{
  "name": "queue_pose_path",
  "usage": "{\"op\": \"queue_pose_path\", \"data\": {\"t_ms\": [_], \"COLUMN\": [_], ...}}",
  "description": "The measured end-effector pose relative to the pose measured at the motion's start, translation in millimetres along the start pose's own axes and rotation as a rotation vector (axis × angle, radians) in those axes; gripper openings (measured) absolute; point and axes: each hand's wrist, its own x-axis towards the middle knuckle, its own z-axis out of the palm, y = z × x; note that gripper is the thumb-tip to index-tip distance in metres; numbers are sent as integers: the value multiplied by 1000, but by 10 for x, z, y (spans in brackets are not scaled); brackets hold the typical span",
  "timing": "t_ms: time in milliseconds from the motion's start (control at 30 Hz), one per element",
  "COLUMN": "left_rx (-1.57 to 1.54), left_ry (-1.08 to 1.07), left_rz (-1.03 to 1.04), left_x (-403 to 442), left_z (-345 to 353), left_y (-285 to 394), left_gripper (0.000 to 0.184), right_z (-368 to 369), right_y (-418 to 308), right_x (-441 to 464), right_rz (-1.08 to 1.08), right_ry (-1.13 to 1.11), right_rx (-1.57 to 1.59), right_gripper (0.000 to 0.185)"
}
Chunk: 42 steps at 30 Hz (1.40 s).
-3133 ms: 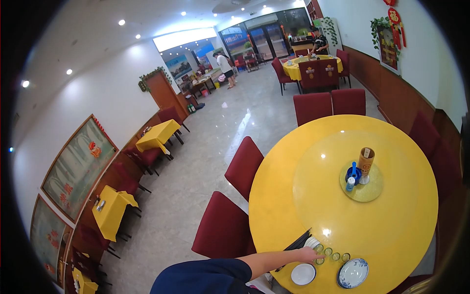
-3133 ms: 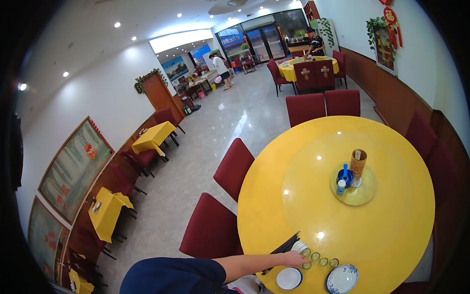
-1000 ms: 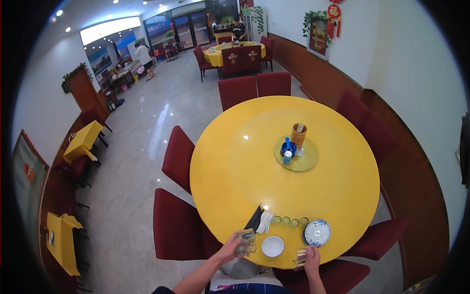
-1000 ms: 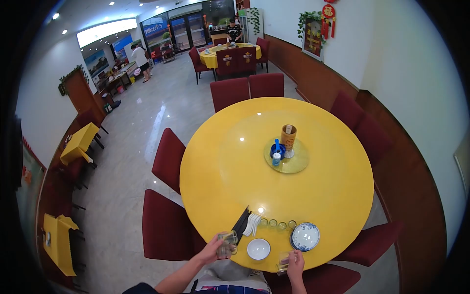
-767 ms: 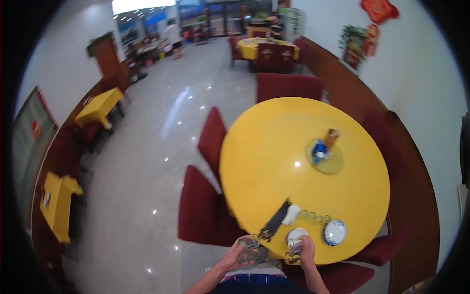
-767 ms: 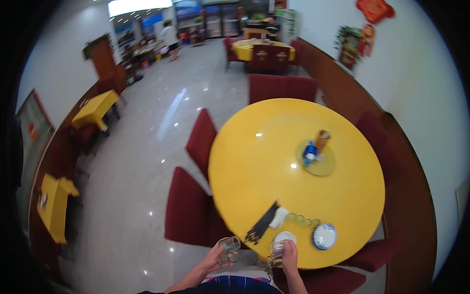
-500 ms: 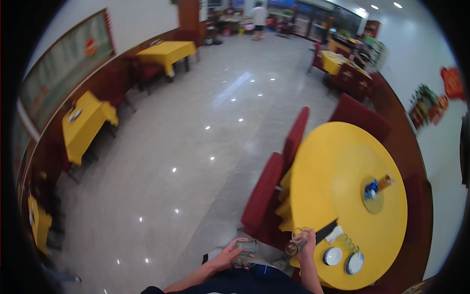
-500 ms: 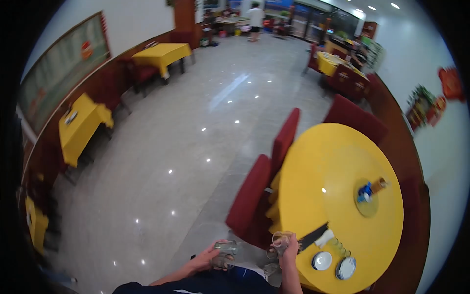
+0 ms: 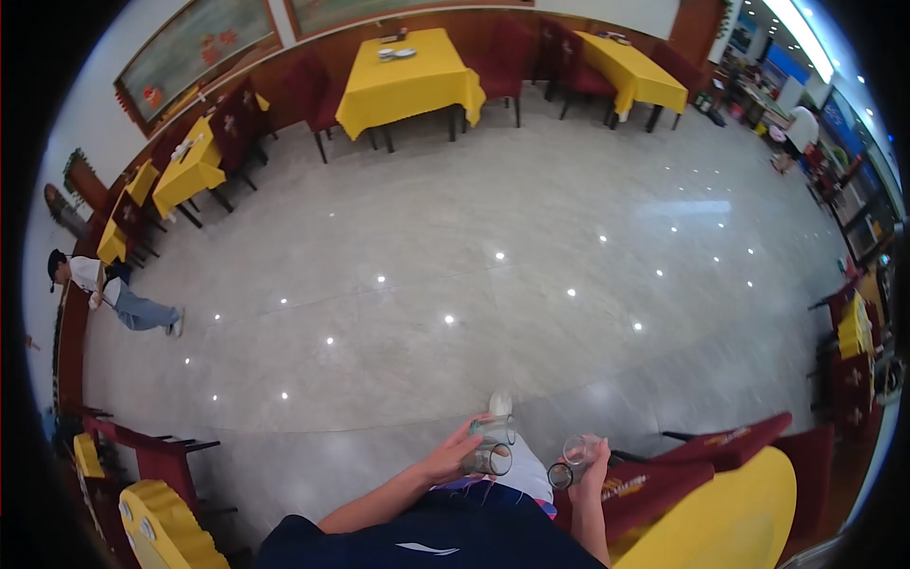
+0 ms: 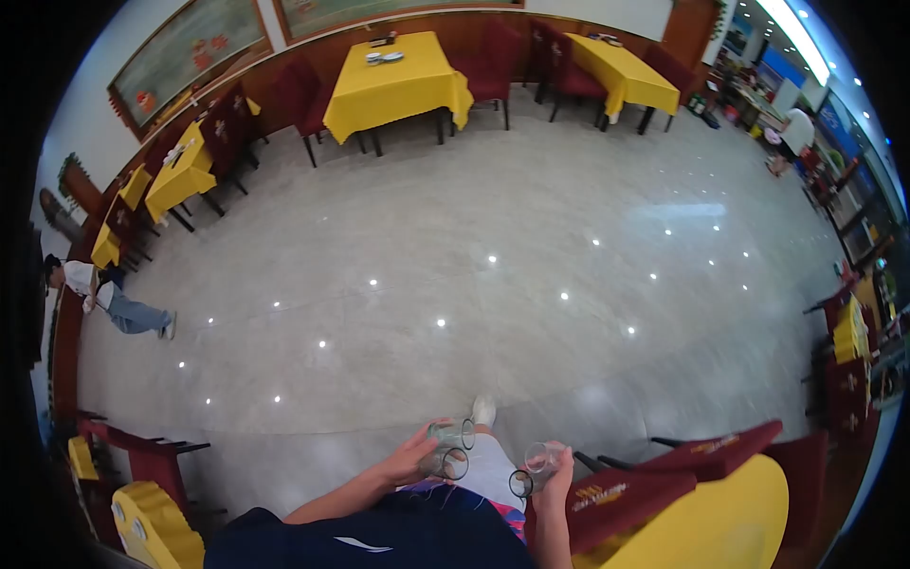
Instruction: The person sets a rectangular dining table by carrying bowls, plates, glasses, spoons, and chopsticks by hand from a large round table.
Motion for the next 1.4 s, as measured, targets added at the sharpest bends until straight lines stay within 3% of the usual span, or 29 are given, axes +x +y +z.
{"op": "queue_pose_path", "data": {"t_ms": [167,200,400,567,633,767,833,933,1100,1400], "left_rx": [-94,-98,47,-19,-36,-250,-300,-226,-145,210], "left_ry": [101,127,245,443,494,661,735,667,562,462], "left_rz": [65,77,143,326,392,463,446,485,477,464], "left_x": [900,1153,2066,2419,2576,2840,3026,3301,3766,5405], "left_z": [-344,-366,-513,-1130,-1479,-2149,-2455,-2921,-3247,-3929], "left_y": [1002,1257,2711,3460,3654,4197,4603,5491,7198,9580], "left_gripper": [49,50,49,46,46,48,48,42,42,43], "right_z": [965,1232,2395,3566,4094,5623,6491,7448,8433,9249], "right_y": [-173,-296,-860,-1161,-1150,-955,-941,-845,-1036,-1216], "right_x": [1359,1610,3184,4220,4632,5296,5485,5755,6289,8085], "right_rz": [145,93,147,166,278,337,348,356,354,312], "right_ry": [-130,-162,-277,-459,-547,-575,-730,-806,-760,-474], "right_rx": [-44,-57,-24,-214,-263,-293,-274,-313,-401,-217], "right_gripper": [51,51,46,45,44,45,44,43,46,51]}}
